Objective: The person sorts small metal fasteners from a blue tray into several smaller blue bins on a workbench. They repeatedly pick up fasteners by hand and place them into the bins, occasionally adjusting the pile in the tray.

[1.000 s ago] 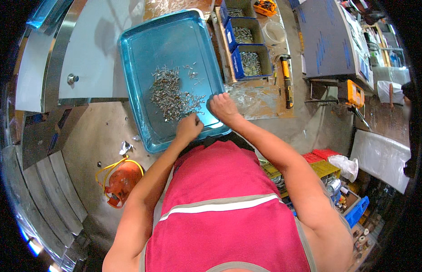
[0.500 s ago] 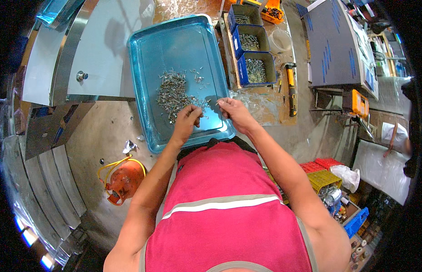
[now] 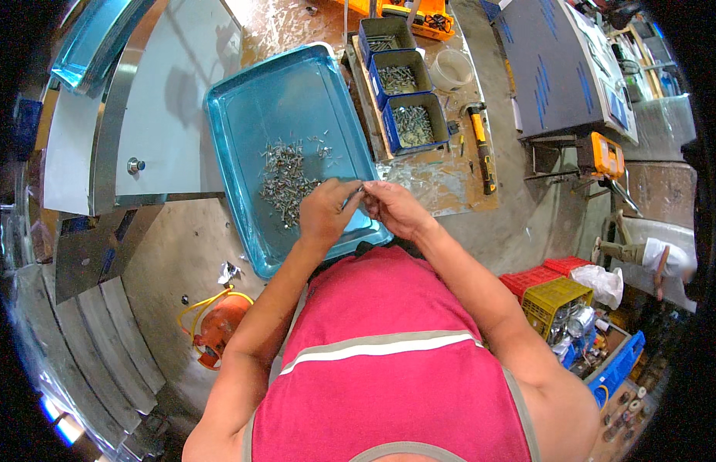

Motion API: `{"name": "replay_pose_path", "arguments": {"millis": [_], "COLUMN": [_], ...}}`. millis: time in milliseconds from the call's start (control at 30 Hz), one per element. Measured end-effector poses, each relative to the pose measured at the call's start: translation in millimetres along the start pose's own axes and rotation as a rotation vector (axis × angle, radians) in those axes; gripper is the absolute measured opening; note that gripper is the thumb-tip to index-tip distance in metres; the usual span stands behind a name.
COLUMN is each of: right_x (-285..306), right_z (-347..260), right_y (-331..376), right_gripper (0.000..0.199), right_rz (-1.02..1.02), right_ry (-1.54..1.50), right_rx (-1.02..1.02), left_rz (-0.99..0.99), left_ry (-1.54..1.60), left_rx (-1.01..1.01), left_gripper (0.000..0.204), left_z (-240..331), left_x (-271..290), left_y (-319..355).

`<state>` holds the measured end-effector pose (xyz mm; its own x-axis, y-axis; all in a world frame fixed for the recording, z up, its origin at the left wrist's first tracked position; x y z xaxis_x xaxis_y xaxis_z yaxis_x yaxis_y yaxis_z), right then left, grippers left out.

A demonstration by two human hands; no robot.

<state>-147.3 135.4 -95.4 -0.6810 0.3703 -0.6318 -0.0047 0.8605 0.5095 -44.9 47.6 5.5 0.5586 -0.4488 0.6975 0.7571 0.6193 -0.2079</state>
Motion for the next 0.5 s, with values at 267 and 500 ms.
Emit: {"name": "replay_pose_path", "arguments": {"millis": [267, 500], "right_x": [8.7, 19.3], "right_z": [-5.6, -32.0], "right_y": [9.0, 14.3], "right_gripper": [0.017, 0.018], "right_rz": [0.039, 0.002], "right_ry": [0.067, 0.245], "right_rx": [-0.035, -0.077], "left_rz": [-0.062, -0.231], "left_ry": [-0.184, 0.150], "left_rx": [-0.118, 0.158], "left_gripper": [0.019, 0.017], "left_z": [18.3, 2.8], "left_x": [-4.1, -13.3], "left_y": [-7.2, -19.6]}}
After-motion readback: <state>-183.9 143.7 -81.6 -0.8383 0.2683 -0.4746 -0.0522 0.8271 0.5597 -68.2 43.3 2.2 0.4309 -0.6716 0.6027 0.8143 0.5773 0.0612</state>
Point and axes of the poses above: each hand's wrist, its own y-axis away from the middle knuckle, its own x-axis out of the back of the hand, z = x × y, the point moved 8 cm from there along -y, towards the middle knuckle, and after that the axes turned 4 degrees about -z, right-handed, at the moved point
